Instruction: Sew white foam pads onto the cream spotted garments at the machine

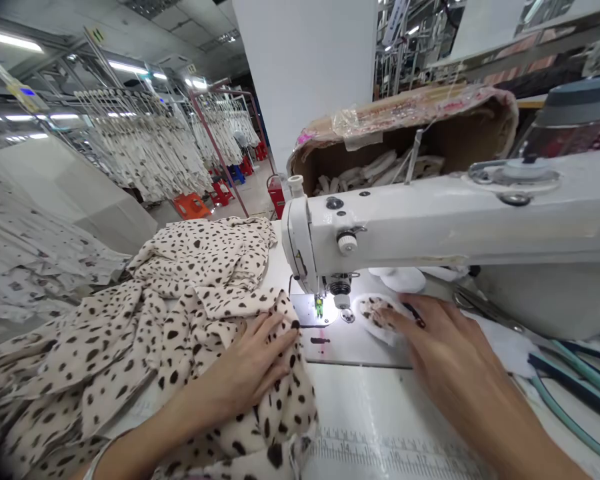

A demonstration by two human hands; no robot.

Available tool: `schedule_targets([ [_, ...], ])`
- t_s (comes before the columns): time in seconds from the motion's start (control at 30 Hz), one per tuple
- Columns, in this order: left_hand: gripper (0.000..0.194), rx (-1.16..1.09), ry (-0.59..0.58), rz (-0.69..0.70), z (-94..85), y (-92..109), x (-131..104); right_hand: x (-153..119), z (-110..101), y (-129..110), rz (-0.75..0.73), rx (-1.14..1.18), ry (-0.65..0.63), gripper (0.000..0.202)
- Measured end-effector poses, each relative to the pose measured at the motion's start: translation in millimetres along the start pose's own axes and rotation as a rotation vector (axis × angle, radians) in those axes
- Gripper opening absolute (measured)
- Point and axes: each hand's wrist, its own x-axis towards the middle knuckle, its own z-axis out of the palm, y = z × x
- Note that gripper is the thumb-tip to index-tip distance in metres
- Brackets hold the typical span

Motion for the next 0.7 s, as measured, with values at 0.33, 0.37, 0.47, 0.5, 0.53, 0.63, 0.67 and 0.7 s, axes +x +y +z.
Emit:
schedule_targets([
  [0.33,0.069,0.056,-0.143,0.139,-18.8,-36,44,23,7,-83,-0.565,0.363,-0.173,0.035],
  [0.37,0.070,0.036,-0.160,0.142,-20.8,-40,50,26,9,-78,-0.599,0.351,-0.196,0.034],
  [0.47,0.061,-0.008,-0.227,0.129,-23.6,-44,68,28,17,-67,-0.563,0.391,-0.148,0.029],
  [0.5,0.060,-0.002,-0.257,0.116,-23.6,-44,74,27,20,-66,-0.519,0.417,-0.097,0.033],
  [0.53,0.061,0.014,-0.287,0.100,-23.2,-44,80,24,22,-66,-0.476,0.437,-0.045,0.037],
  [0.63,0.068,0.060,-0.343,0.052,-20.2,-43,92,13,26,-70,-0.412,0.432,0.009,0.039],
  [0.67,0.070,0.062,-0.337,0.041,-18.7,-43,94,10,26,-71,-0.420,0.417,-0.005,0.036],
  [0.7,0.071,0.059,-0.331,0.037,-17.1,-43,94,7,26,-72,-0.434,0.403,-0.007,0.032],
])
